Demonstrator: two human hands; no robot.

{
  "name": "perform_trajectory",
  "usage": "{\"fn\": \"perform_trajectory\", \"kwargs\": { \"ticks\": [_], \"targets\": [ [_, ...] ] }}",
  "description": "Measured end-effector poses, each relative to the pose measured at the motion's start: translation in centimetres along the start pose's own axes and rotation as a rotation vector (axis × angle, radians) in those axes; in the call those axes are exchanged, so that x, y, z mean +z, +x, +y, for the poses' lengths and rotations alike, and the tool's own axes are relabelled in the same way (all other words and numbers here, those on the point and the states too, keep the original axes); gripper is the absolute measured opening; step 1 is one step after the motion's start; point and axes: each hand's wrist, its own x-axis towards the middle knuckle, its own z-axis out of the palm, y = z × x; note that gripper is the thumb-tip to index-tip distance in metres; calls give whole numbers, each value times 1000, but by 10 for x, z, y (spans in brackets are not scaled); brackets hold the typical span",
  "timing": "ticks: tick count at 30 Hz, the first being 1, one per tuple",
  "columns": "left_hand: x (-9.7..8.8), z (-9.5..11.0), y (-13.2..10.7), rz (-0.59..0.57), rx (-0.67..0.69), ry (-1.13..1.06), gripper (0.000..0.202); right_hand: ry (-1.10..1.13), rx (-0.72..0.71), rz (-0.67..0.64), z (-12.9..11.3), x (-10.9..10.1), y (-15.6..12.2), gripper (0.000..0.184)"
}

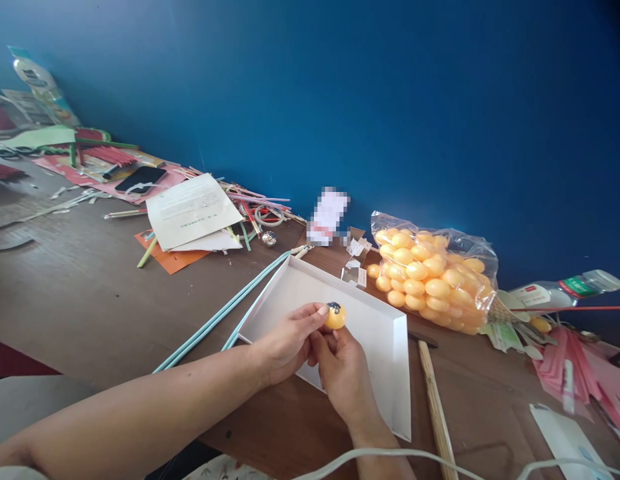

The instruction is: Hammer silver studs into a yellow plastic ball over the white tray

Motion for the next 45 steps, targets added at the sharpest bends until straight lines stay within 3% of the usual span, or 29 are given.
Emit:
{"fn": "perform_trajectory", "kwargs": {
  "ticks": [11,18,27,33,45],
  "targets": [
    [-1,2,2,-50,57,-37,30,17,35,-1,0,-1,-1,23],
    [-3,10,4,130,83,-150,21,139,-97,50,-4,-13,-10,20],
    [3,11,-1,103,125,18,36,455,-103,122,-1,-17,-11,12],
    [1,10,-2,25,138,109,34,540,-49,137,-1,-19,-7,15],
    [2,12,-4,29,144,118,34,639,11,118,0,-20,-4,18]
  ]
}}
